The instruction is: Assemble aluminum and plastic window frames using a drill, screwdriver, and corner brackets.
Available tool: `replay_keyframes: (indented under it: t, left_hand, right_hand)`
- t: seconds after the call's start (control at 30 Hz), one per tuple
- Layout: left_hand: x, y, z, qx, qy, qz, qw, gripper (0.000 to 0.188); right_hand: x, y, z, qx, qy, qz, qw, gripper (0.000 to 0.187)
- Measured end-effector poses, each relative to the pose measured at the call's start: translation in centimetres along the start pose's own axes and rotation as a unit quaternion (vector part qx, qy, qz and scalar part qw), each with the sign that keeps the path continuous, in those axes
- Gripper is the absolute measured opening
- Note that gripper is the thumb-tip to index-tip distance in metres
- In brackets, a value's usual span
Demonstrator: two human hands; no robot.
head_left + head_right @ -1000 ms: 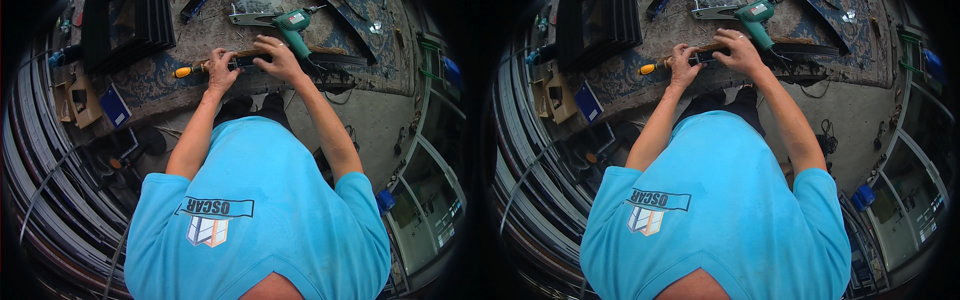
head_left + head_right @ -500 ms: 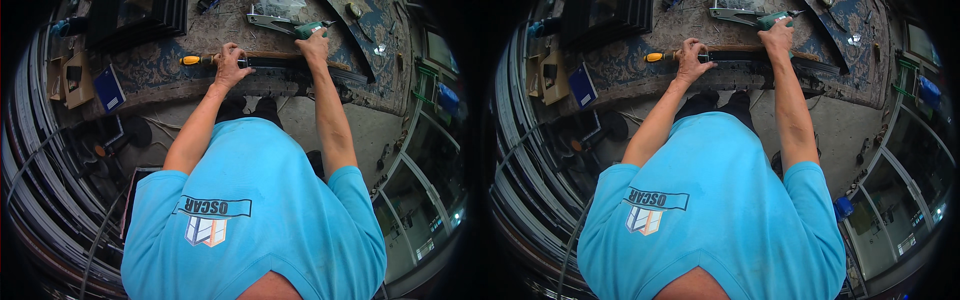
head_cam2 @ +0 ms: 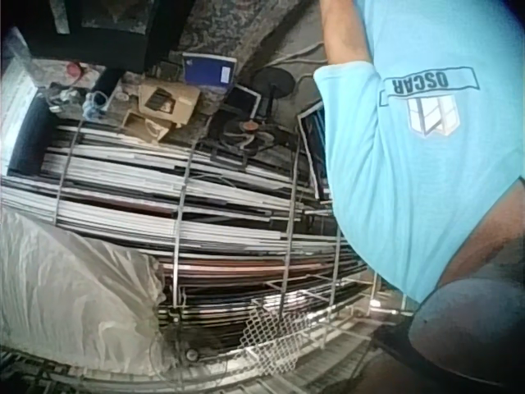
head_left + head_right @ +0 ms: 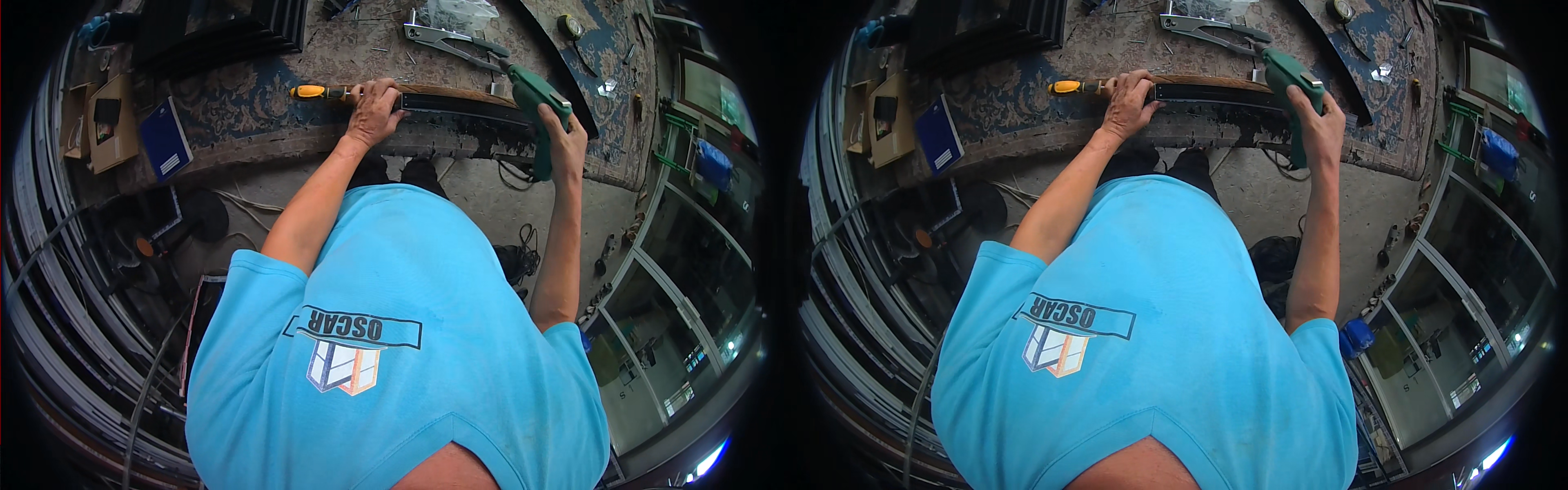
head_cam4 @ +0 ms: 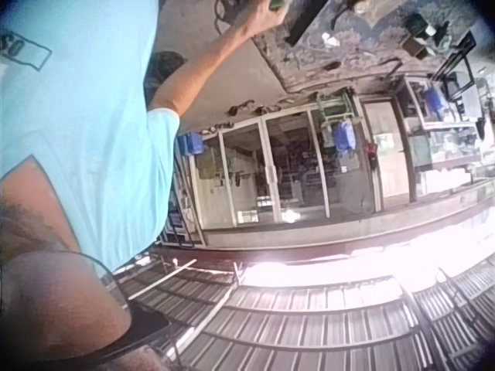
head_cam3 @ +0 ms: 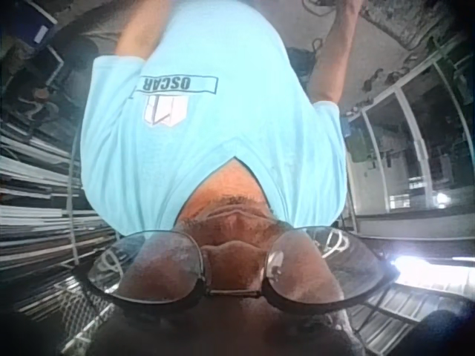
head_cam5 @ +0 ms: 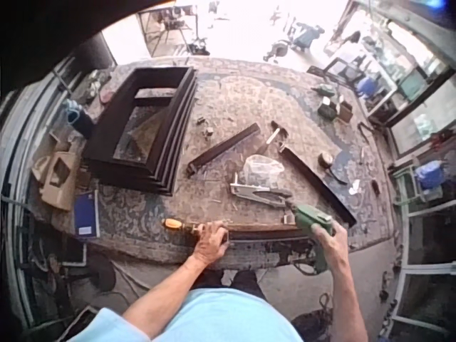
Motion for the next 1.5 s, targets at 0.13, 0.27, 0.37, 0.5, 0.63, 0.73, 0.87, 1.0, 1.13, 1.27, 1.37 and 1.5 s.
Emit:
replay_keyframes:
  t: [0.13, 0.27, 0.37, 0.5, 0.63, 0.73, 0.87, 1.0, 1.13, 1.27, 1.37, 1.5]
  left_hand:
    - [0.2, -0.3, -0.1, 0.011, -0.002, 0.029, 1.000, 0.043]
    - [0.1, -0.1, 0.0, 0.011, -0.023, -0.009, 1.000, 0.043]
    - [0.6, -0.1, -0.3, 0.014, -0.010, 0.019, 1.000, 0.045]
    - [0.8, 0.1, -0.5, 0.020, -0.018, 0.032, 0.999, 0.046]
    - [0.7, 0.1, -0.5, 0.021, -0.028, 0.033, 0.999, 0.046]
    - [0.9, 0.3, -0.6, 0.027, -0.038, 0.029, 0.998, 0.045]
    - [1.1, 0.3, -0.8, 0.025, -0.035, 0.030, 0.999, 0.043]
    - [1.1, 0.4, -0.9, 0.021, -0.042, 0.027, 0.999, 0.043]
    - [1.2, 0.4, -0.9, 0.020, -0.043, 0.028, 0.998, 0.044]
    - [1.2, 0.4, -0.8, 0.015, -0.035, 0.025, 0.999, 0.045]
    - [1.2, 0.3, -0.9, 0.011, -0.040, 0.018, 0.999, 0.045]
    - [0.9, 0.3, -0.9, 0.004, -0.031, 0.020, 0.999, 0.044]
  right_hand:
    - [0.3, 0.5, -3.8, 0.028, 0.070, 0.134, 0.988, 0.068]
    - [2.2, 2.2, -6.2, 0.018, 0.116, 0.104, 0.988, 0.065]
    - [4.2, 3.2, -6.8, -0.014, 0.161, -0.019, 0.987, 0.057]
    - [6.1, 5.5, -7.2, -0.072, 0.163, -0.107, 0.978, 0.059]
    - [6.9, 6.7, -7.1, -0.121, 0.168, -0.172, 0.963, 0.063]
    - [7.4, 7.2, -7.1, -0.124, 0.182, -0.185, 0.958, 0.061]
    - [7.9, 8.1, -7.2, -0.138, 0.194, -0.213, 0.948, 0.060]
    - [8.1, 7.8, -7.3, -0.122, 0.194, -0.229, 0.946, 0.060]
    - [8.2, 8.4, -7.4, -0.095, 0.192, -0.235, 0.948, 0.060]
    - [9.0, 9.9, -7.6, -0.126, 0.187, -0.284, 0.932, 0.060]
    - [10.6, 12.8, -8.0, -0.179, 0.188, -0.371, 0.892, 0.059]
    - [11.6, 13.7, -7.8, -0.170, 0.224, -0.435, 0.856, 0.056]
Point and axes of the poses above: each hand's wrist, its own z-axis towards the middle knuckle, its own x-axis out of the palm, y = z × x, the point moved 5 cm from there along z, towards the middle knuckle, and after that the axes turned 8 degrees about -z, right-handed, at the moved point
